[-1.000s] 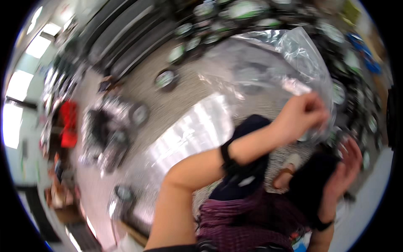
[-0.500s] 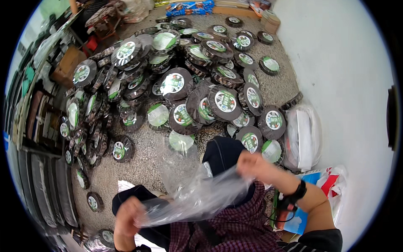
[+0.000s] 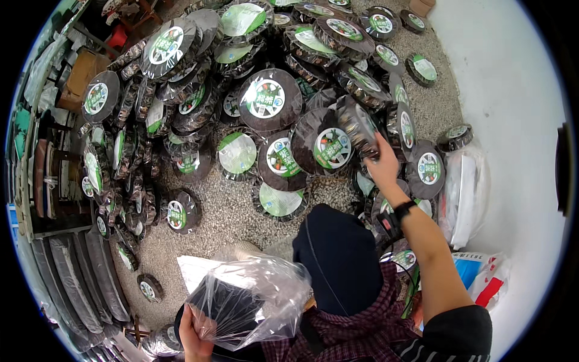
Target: The person places round, packaged tea discs into a clear plastic bag by hand and then sets the filled bag onto a white sheet on the floor.
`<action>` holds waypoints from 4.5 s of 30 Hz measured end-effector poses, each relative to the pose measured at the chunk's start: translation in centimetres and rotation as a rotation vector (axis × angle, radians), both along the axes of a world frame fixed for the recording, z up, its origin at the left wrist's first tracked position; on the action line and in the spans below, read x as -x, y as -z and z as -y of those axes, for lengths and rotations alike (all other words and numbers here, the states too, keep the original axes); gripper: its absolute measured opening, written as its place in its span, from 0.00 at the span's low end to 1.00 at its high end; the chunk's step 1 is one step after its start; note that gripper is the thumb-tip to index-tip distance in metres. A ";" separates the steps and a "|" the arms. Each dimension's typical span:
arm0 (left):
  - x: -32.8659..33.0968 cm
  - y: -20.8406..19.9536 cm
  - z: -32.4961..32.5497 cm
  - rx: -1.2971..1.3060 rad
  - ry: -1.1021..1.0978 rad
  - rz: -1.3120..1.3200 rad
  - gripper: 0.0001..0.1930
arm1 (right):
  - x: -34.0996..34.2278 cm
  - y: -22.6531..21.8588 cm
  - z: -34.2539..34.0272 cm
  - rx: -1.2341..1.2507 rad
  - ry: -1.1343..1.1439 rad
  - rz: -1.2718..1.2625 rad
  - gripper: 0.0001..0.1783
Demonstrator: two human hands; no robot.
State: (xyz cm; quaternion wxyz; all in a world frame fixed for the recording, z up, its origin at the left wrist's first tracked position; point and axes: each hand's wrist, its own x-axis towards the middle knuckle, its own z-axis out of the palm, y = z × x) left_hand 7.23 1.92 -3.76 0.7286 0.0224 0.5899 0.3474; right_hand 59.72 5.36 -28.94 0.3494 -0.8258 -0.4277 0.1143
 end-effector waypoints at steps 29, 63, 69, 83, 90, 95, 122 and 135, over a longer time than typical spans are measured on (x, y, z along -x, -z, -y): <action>3.0 2.1 -1.1 -0.161 -0.313 0.114 0.20 | 12.8 2.5 -8.7 0.183 -0.164 -0.643 0.44; -3.6 -3.1 4.9 -0.488 0.382 0.258 0.20 | 19.4 -30.7 13.9 0.036 -0.549 -1.194 0.32; -2.5 -5.6 3.6 -0.507 0.464 0.386 0.20 | 17.5 -37.5 8.0 -0.789 -0.302 -1.006 0.24; -10.4 -2.3 5.4 -0.589 0.764 0.205 0.22 | 25.5 -16.1 6.4 0.502 -1.413 0.630 0.26; -16.6 -8.8 14.2 -0.475 0.967 1.291 0.26 | 23.6 -8.3 1.9 0.607 -1.172 0.128 0.36; -15.9 -5.9 7.0 -0.594 0.882 0.503 0.27 | 25.4 -4.7 6.4 0.760 -0.982 0.357 0.23; -3.4 3.0 -8.4 -0.317 0.555 0.160 0.23 | 22.5 5.2 -17.1 0.031 -0.473 0.037 0.25; -4.0 4.6 -7.4 -0.353 0.561 0.193 0.22 | 18.1 -14.0 -16.3 -0.266 -0.536 0.196 0.23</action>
